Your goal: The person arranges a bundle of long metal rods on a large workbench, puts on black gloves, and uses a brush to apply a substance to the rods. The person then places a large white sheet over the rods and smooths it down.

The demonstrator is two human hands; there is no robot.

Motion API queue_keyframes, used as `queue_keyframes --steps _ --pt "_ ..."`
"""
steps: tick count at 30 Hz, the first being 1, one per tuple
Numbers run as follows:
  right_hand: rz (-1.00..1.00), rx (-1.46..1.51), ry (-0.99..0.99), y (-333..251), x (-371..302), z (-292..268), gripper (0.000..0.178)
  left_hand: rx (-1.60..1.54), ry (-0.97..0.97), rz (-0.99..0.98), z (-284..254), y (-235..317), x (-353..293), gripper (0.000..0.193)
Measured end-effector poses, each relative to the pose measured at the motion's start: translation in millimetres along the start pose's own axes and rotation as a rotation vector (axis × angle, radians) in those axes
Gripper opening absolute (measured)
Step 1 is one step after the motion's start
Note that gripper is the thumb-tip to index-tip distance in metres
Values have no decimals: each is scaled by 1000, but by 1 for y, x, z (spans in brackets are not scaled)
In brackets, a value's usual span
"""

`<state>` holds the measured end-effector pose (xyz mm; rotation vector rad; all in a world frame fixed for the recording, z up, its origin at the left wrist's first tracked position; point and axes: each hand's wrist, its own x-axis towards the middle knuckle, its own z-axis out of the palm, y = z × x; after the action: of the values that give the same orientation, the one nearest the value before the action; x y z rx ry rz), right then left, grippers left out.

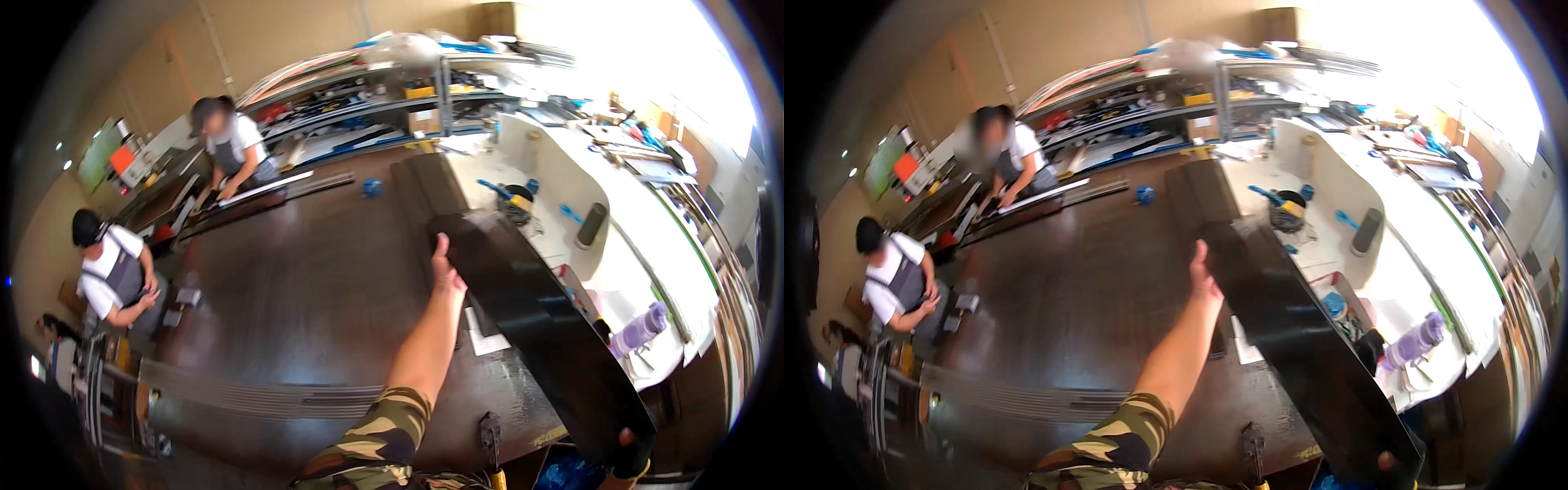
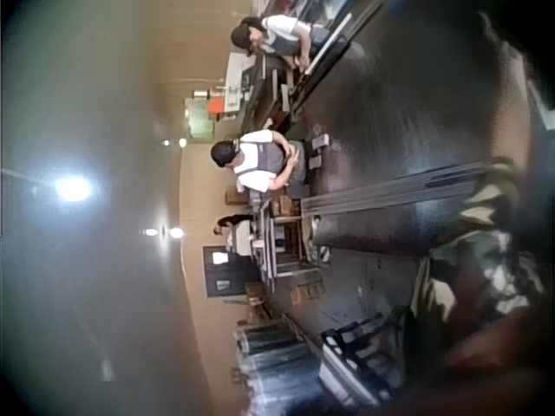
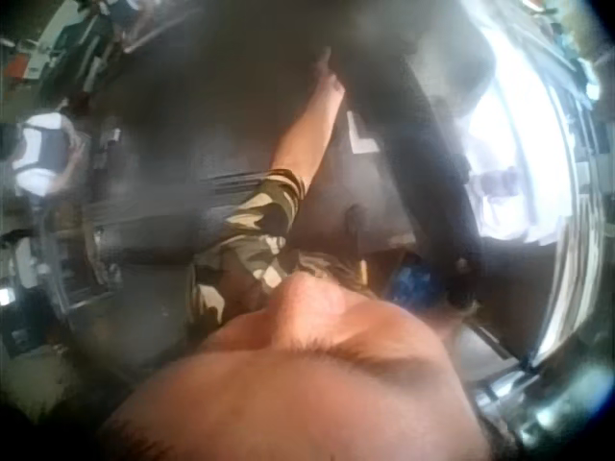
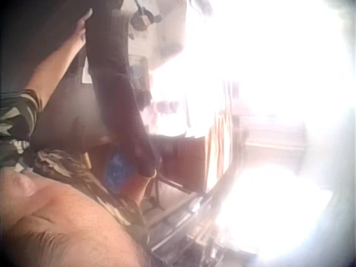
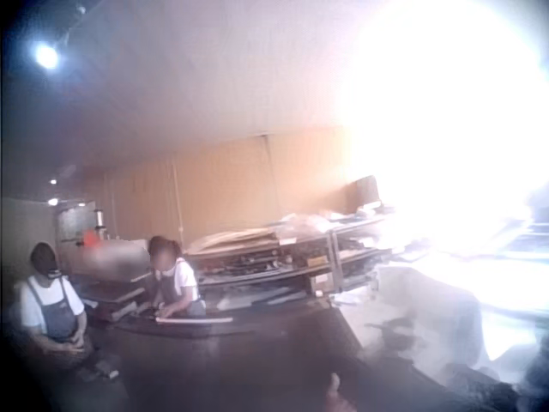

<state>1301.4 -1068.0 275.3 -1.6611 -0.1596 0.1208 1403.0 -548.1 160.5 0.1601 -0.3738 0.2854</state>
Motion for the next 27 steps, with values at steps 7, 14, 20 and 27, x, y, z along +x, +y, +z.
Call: queue_keyframes --steps 7,14,20,27 --pt "52 -116 -139 -10 -22 18 40 24 -68 146 150 53 -75 44" --pt "34 -145 -468 -3 -52 106 37 228 -152 578 295 125 -285 35" --pt "37 -133 -700 23 -121 201 35 680 158 1061 340 166 -506 37" --pt "206 -117 -1016 107 -200 297 32 332 1249 1069 294 176 -731 43"
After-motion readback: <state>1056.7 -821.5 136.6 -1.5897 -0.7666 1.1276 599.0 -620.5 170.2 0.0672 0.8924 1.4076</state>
